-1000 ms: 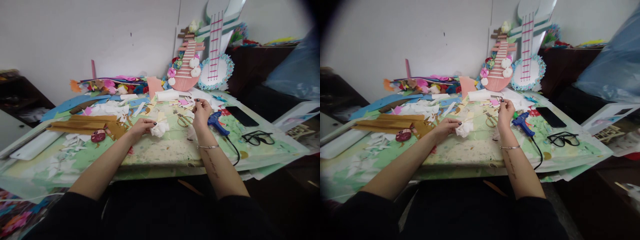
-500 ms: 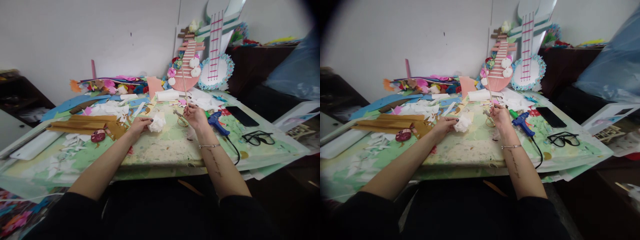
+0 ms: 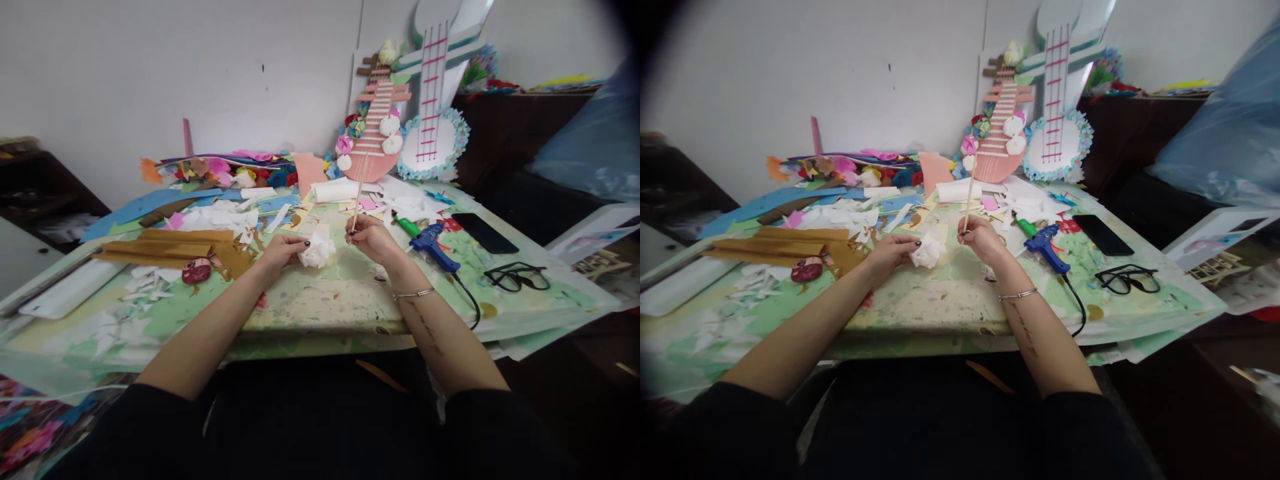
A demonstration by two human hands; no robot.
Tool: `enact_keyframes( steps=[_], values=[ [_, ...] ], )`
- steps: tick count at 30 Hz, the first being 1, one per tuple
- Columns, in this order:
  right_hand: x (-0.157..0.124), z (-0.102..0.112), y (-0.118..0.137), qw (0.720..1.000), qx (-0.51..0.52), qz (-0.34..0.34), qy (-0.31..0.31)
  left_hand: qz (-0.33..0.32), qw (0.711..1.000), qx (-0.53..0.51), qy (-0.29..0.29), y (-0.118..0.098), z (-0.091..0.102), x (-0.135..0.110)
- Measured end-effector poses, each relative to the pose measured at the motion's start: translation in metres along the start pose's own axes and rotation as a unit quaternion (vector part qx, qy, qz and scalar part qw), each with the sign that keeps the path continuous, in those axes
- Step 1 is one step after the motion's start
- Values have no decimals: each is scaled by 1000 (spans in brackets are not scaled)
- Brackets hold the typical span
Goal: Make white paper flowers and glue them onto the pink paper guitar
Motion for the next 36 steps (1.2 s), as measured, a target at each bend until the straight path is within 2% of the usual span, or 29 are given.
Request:
enact_keyframes(
  steps=[9, 19, 24, 31, 36],
  values=[
    [8, -7, -10, 993, -109, 46, -17, 10, 998, 14, 54, 1, -8, -2],
    [4, -12, -8, 953, -283, 103, -30, 17, 997, 16, 78, 3, -10, -3],
    [3, -15, -7, 946, -302, 116, -14, -4, 996, 14, 92, 1, -11, -5],
    [-2, -31, -2, 947, -289, 138, 18, -104, 990, -23, 95, -13, -19, -13],
    [-3, -42, -2, 955, -255, 145, 30, -86, 991, -27, 100, -11, -21, -10]
  ],
)
Point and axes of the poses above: each hand's wrist, its own x-axis towards the middle knuckle, its own z-axis out of the back of the hand, y = z × x, the point moved 5 cm from there along x, towards the middle knuckle, and after that the axes turned 3 degrees about -x, right-handed, at the moved point
